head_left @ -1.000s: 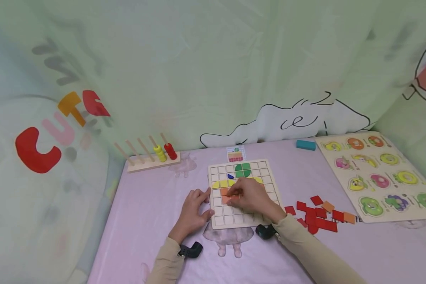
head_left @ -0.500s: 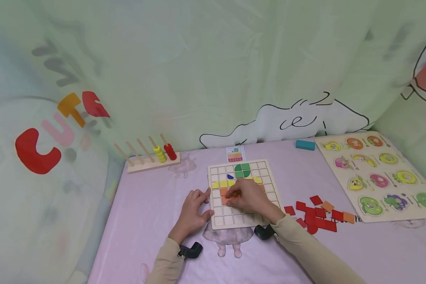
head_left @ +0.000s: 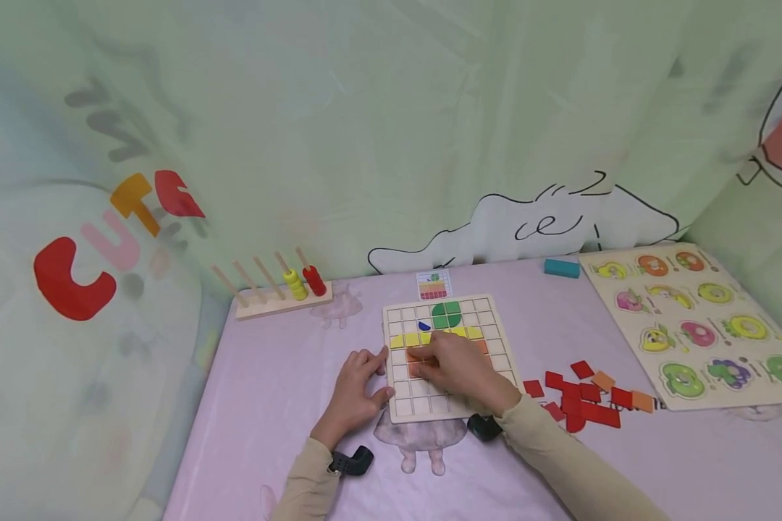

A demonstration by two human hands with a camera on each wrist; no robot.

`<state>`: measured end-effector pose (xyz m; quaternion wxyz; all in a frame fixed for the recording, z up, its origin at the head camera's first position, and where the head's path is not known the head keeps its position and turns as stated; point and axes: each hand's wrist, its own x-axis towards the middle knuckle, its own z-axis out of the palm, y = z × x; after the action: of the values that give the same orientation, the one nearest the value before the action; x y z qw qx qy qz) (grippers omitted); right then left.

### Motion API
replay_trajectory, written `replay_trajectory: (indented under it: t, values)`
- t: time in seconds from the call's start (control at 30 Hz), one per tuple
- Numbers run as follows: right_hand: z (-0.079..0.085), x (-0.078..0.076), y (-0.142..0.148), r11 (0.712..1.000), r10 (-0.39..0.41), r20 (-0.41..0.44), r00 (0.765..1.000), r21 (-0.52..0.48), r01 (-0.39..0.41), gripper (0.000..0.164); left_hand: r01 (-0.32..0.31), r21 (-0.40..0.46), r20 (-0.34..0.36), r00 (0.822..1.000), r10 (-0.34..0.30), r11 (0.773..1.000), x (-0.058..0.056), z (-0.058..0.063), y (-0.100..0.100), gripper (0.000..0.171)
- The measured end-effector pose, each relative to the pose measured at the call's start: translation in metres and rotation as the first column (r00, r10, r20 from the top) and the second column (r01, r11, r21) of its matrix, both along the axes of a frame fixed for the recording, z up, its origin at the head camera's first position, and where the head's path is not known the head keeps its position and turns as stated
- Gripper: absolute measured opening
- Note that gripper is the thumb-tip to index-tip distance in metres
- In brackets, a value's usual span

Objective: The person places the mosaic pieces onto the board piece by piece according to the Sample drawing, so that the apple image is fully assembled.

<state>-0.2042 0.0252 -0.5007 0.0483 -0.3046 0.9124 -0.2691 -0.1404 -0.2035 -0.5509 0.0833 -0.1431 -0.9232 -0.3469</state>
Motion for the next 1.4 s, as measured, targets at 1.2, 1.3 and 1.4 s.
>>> replay_trajectory:
  t: [1.2,1.3,1.4]
  values:
    - [0.008,0.001,0.247,0.931,-0.364,0.254,0.896,0.135,0.34,0.039,-0.025,0.012,-0.021,0.999,0.025,1.0,0.003,0.001,0.003,0.071]
    - [0.01,0.004,0.245,0.933,-0.358,0.241,0.902,0.13,0.335,0.037,-0.024,0.012,-0.036,0.999,0.024,1.0,0.004,0.001,0.003,0.07]
    - [0.012,0.007,0.246,0.934,-0.354,0.223,0.908,0.127,0.333,0.043,-0.021,0.007,-0.038,0.999,0.022,1.0,0.003,0.001,0.002,0.07]
